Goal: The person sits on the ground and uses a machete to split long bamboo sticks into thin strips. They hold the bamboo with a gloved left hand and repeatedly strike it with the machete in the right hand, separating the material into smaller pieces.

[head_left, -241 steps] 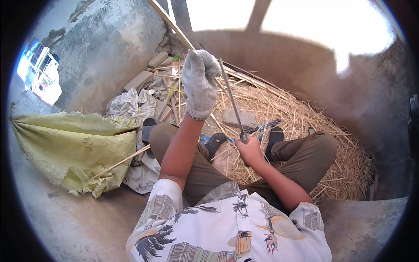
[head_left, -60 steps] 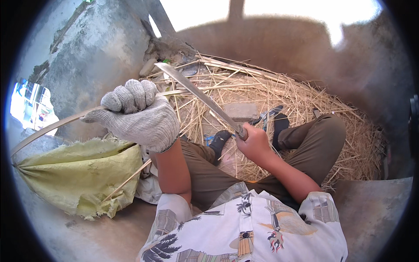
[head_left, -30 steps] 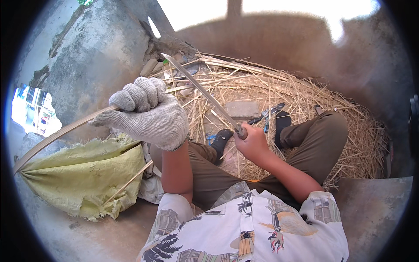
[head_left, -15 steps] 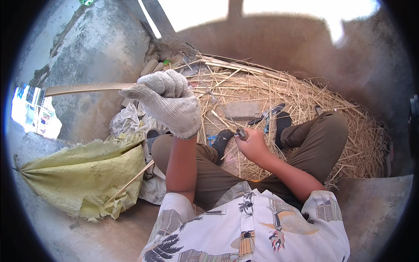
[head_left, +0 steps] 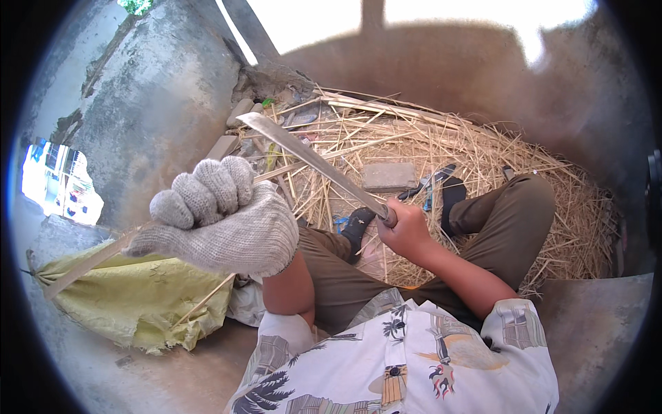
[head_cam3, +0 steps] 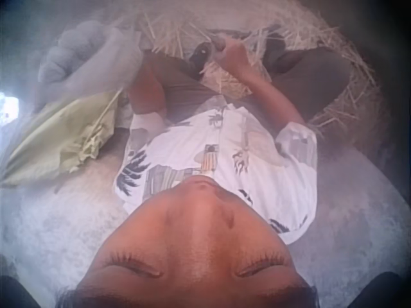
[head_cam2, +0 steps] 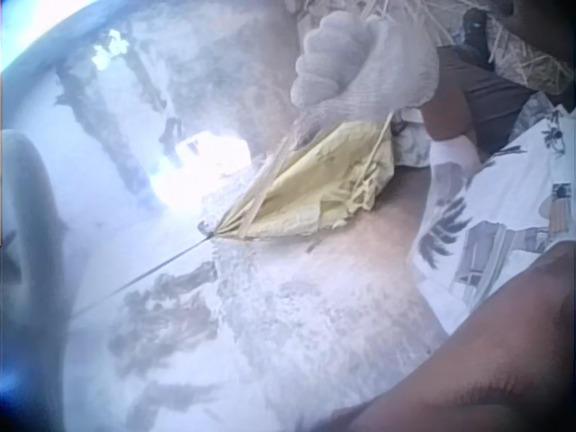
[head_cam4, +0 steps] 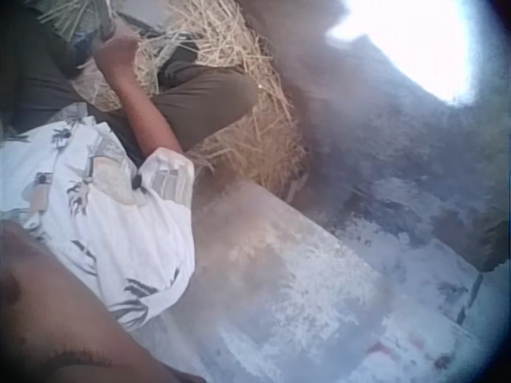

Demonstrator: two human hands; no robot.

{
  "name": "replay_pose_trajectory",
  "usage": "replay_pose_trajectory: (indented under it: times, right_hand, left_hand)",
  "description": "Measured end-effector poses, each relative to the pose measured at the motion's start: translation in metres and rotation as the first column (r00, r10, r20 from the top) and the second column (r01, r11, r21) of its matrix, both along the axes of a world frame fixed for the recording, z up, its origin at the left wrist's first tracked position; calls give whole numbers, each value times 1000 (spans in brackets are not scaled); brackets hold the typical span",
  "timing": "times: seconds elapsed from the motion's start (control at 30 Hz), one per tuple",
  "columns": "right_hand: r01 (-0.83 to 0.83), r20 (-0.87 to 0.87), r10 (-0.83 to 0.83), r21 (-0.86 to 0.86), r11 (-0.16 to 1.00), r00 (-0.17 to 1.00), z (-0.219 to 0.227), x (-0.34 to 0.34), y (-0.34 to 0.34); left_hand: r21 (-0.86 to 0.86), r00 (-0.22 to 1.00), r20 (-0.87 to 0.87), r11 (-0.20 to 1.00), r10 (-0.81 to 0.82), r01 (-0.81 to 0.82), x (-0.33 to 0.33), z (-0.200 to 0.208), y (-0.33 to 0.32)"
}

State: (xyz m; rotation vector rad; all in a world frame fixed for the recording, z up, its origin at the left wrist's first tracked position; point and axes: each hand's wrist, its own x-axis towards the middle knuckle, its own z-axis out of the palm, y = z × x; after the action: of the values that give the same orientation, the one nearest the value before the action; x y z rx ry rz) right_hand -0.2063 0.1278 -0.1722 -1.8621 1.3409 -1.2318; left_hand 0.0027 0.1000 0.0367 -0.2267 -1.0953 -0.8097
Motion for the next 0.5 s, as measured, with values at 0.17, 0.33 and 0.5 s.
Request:
replay_pose_trajectory:
  times: [0.17, 0.33, 0.5]
  right_hand:
    - [22, -7, -23, -21, 1000, 1000, -1, 8, -1]
    - [17, -28, -18, -40, 999, 999, 10, 0, 0]
    - [170, -12, -176, 329, 929, 984, -11, -8, -17]
  left_hand:
    - [-83, 995, 96, 996, 25, -17, 22, -9, -11]
    - [-11, 995, 12, 995, 97, -97, 13, 3, 7]
    - [-57, 979, 76, 981, 190, -186, 15, 16, 24]
